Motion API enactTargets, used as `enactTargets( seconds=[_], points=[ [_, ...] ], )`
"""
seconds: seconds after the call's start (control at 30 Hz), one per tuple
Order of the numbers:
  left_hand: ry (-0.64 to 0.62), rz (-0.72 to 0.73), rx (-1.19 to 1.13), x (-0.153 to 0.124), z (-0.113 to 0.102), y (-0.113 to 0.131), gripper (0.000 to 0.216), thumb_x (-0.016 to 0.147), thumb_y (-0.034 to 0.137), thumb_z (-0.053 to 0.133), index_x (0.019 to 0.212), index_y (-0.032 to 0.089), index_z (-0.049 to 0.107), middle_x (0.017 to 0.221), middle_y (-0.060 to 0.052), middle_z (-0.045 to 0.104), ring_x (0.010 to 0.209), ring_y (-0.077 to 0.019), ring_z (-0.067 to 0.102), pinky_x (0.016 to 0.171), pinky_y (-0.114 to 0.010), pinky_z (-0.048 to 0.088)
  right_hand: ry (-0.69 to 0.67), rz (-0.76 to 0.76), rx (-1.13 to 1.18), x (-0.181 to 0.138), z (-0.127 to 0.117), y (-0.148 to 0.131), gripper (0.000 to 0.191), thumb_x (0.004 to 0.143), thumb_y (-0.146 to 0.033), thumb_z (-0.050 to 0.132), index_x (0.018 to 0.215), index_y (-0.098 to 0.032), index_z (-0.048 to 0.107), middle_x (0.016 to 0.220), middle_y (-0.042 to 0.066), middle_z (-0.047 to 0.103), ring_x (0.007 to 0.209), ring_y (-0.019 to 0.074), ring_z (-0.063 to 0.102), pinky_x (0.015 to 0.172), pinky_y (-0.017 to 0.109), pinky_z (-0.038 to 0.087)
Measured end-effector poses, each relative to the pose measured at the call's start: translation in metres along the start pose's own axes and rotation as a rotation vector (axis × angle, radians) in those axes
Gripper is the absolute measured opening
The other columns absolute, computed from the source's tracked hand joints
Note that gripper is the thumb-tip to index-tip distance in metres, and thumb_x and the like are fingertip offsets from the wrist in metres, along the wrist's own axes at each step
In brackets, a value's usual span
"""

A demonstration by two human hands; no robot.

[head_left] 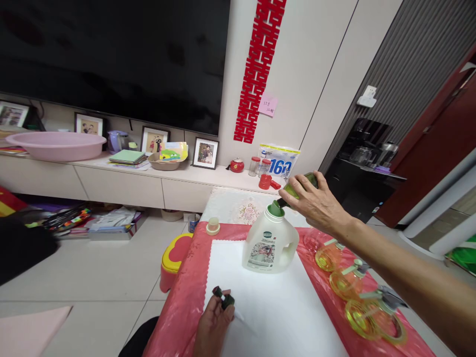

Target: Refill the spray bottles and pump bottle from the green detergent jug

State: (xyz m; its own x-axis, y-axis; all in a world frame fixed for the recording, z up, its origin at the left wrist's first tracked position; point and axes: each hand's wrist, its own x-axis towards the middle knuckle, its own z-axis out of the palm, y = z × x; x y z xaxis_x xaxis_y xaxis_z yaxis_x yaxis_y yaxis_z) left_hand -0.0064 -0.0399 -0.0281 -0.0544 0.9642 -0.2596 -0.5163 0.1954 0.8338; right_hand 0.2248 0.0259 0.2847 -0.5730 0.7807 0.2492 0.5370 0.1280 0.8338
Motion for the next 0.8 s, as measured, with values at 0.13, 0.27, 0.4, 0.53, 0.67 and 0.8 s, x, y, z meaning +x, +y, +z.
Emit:
enactTargets(
  seconds=[0.13, 0.27, 0.4, 0.53, 0.67, 0.8],
  points=[
    [0.013, 0.003, -0.002, 0.001, 0.001, -0.001, 0.061, 0.048, 0.052, 0.092, 0.094, 0.018, 0.074, 0.080, -0.005, 0.068, 0.070, -0.0163, 0.058, 0.063, -0.025, 0.046, -0.017, -0.023, -0.030, 0.004, -0.004, 0.001, 0.054, 0.080, -0.002, 0.049, 0.130, -0.021, 0.050, 0.137, 0.018, 0.050, 0.125, 0.0335, 0.043, 0.104, 0.060, 0.029],
    [0.008, -0.005, -0.011, 0.001, 0.002, -0.002, 0.062, 0.048, 0.053, 0.091, 0.095, 0.017, 0.073, 0.081, -0.005, 0.068, 0.071, -0.0164, 0.058, 0.063, -0.024, 0.047, -0.022, -0.056, -0.069, 0.008, -0.008, 0.002, 0.054, 0.080, -0.002, 0.050, 0.131, -0.020, 0.050, 0.139, 0.018, 0.051, 0.126, 0.0347, 0.044, 0.105, 0.061, 0.029],
    [0.001, 0.008, -0.008, 0.001, 0.000, -0.004, 0.062, 0.051, 0.054, 0.090, 0.097, 0.017, 0.073, 0.081, -0.005, 0.068, 0.073, -0.0169, 0.059, 0.064, -0.024, 0.048, 0.007, -0.074, -0.104, 0.010, -0.009, 0.001, 0.052, 0.083, -0.003, 0.050, 0.133, -0.020, 0.050, 0.138, 0.018, 0.052, 0.128, 0.0344, 0.044, 0.106, 0.061, 0.029],
    [0.009, 0.006, 0.016, 0.002, -0.001, -0.006, 0.063, 0.049, 0.055, 0.090, 0.096, 0.018, 0.073, 0.081, -0.005, 0.068, 0.074, -0.0180, 0.060, 0.064, -0.025, 0.048, 0.034, -0.076, -0.146, 0.011, -0.009, 0.000, 0.043, 0.089, -0.005, 0.045, 0.129, -0.020, 0.053, 0.137, 0.017, 0.054, 0.127, 0.0327, 0.046, 0.106, 0.060, 0.030],
    [0.018, 0.015, 0.000, 0.003, 0.001, -0.006, 0.063, 0.048, 0.054, 0.091, 0.095, 0.017, 0.073, 0.083, -0.006, 0.069, 0.072, -0.0175, 0.060, 0.062, -0.025, 0.048, 0.054, -0.061, -0.150, 0.011, -0.009, -0.002, 0.040, 0.092, -0.007, 0.042, 0.128, -0.020, 0.055, 0.137, 0.017, 0.054, 0.126, 0.0324, 0.046, 0.106, 0.060, 0.030],
    [0.020, -0.004, -0.014, 0.001, 0.003, -0.003, 0.062, 0.046, 0.053, 0.092, 0.093, 0.017, 0.073, 0.081, -0.005, 0.068, 0.071, -0.0168, 0.060, 0.061, -0.024, 0.048, 0.050, -0.061, -0.107, 0.009, -0.009, -0.006, 0.040, 0.091, -0.005, 0.043, 0.127, -0.019, 0.056, 0.136, 0.018, 0.054, 0.124, 0.0322, 0.046, 0.106, 0.060, 0.029]
  ],
)
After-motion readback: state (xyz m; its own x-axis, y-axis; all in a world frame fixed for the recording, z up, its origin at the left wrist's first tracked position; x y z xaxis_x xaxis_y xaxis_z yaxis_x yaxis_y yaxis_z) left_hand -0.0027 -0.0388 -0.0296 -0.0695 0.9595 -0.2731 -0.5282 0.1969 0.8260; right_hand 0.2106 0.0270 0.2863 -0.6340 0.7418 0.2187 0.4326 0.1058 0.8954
